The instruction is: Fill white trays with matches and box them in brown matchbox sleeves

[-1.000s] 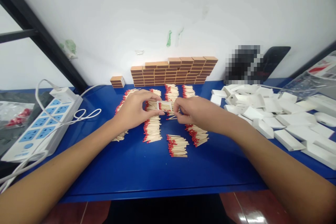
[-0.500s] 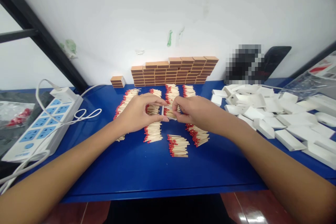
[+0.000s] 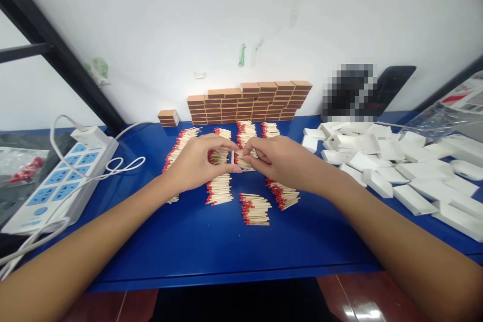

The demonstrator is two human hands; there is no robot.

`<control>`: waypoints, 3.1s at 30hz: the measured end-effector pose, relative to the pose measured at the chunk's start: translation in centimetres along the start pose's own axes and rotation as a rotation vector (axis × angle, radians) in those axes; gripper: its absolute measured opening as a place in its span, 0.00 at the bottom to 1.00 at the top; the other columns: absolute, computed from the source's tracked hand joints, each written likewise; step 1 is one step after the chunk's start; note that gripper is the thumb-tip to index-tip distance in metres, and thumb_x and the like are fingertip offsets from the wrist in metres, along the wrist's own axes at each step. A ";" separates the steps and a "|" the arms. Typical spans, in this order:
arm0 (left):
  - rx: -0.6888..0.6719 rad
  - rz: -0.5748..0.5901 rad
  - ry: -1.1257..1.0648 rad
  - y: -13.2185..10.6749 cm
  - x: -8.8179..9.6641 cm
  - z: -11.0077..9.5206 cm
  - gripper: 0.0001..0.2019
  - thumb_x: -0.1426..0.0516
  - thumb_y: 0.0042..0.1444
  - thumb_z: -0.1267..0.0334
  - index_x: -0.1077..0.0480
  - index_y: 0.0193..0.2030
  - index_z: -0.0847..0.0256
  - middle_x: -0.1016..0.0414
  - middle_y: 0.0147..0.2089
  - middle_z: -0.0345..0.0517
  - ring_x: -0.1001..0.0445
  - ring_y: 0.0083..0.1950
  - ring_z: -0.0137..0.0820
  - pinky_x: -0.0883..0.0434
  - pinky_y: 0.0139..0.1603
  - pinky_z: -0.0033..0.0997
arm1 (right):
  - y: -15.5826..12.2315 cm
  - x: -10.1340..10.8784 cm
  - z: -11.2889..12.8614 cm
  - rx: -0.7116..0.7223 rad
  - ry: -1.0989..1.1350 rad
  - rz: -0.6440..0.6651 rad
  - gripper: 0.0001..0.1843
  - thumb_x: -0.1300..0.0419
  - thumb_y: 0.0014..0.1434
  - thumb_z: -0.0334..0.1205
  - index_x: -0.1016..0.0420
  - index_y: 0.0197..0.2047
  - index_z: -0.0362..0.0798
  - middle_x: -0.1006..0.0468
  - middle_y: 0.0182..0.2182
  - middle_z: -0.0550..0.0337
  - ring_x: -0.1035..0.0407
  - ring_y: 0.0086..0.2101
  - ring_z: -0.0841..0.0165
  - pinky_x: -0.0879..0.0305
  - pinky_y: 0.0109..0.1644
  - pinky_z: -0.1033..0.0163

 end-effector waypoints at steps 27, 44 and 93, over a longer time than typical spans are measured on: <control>-0.023 -0.104 0.154 0.2 1.6 0.5 0.19 0.29 0.56 0.50 0.20 0.49 0.58 0.15 0.49 0.46 0.19 0.49 0.38 0.27 0.49 0.39 | 0.1 -2.3 -0.9 0.013 -0.064 0.157 0.10 0.42 0.69 0.36 0.17 0.45 0.49 0.15 0.36 0.57 0.24 0.35 0.65 0.39 0.37 0.62; -0.025 -0.103 0.165 0.1 1.5 0.5 0.19 0.28 0.55 0.51 0.20 0.49 0.58 0.15 0.48 0.45 0.19 0.48 0.38 0.27 0.50 0.38 | -0.1 -2.4 -0.7 0.020 -0.110 0.179 0.11 0.42 0.70 0.36 0.17 0.47 0.49 0.15 0.35 0.56 0.27 0.32 0.66 0.42 0.36 0.62; -0.022 -0.101 0.206 0.1 1.6 0.7 0.19 0.30 0.56 0.49 0.20 0.48 0.57 0.15 0.49 0.46 0.19 0.49 0.39 0.26 0.52 0.40 | -0.2 -1.1 -1.5 -0.028 0.102 0.143 0.09 0.44 0.72 0.44 0.23 0.44 0.52 0.25 0.27 0.64 0.36 0.27 0.69 0.48 0.32 0.63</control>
Point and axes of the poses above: each hand's wrist, its own y-axis towards the middle knuckle, its own x-axis out of the back of the hand, z = x × y, the point moved 10 cm from there along y, towards the middle knuckle
